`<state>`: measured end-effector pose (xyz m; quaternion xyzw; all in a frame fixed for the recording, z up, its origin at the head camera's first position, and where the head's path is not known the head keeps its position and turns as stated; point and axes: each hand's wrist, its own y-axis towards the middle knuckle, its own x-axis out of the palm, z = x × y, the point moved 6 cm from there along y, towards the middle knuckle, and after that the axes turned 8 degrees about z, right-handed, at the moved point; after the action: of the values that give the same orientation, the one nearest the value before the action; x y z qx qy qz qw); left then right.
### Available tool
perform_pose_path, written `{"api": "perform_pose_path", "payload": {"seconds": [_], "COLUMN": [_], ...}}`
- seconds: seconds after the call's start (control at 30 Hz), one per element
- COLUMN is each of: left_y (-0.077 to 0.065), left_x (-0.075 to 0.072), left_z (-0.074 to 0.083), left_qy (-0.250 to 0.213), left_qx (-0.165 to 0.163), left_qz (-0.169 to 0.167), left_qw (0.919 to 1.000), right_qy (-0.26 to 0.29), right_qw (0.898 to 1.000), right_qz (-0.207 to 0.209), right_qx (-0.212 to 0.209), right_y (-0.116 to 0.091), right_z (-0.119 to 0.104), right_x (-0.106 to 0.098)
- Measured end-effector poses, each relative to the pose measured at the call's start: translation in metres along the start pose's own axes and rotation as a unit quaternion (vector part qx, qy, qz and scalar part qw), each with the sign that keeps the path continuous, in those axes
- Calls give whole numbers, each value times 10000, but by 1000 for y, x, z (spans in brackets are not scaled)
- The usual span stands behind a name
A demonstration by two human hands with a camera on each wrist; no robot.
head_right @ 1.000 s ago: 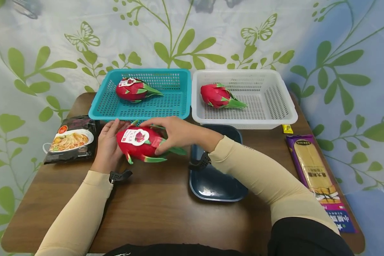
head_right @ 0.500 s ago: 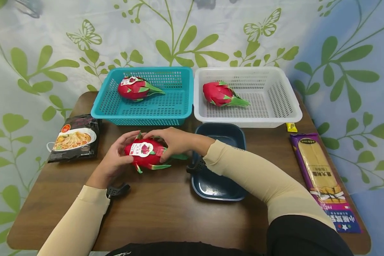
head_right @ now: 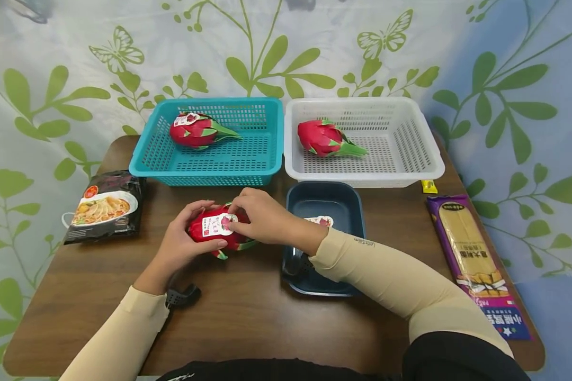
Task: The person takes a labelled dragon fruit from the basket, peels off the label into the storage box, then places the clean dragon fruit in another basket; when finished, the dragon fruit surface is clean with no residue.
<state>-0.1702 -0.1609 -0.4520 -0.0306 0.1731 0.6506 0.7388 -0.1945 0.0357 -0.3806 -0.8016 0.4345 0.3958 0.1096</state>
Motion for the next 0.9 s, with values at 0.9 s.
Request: {"api": "perform_pose_path", "payload": {"seconds": [0.9], "left_y": [0], "left_x": [2], "left_z": [0], "left_qy": [-15], "left_qx": [3], "left_qz": [-348], "left_qw": [9994], "right_qy": [284], "right_qw": [9590], "right_qz": [-560], "right_qx": [2762], "right_y": [-131], "right_z": [79], "right_x": [-70]}}
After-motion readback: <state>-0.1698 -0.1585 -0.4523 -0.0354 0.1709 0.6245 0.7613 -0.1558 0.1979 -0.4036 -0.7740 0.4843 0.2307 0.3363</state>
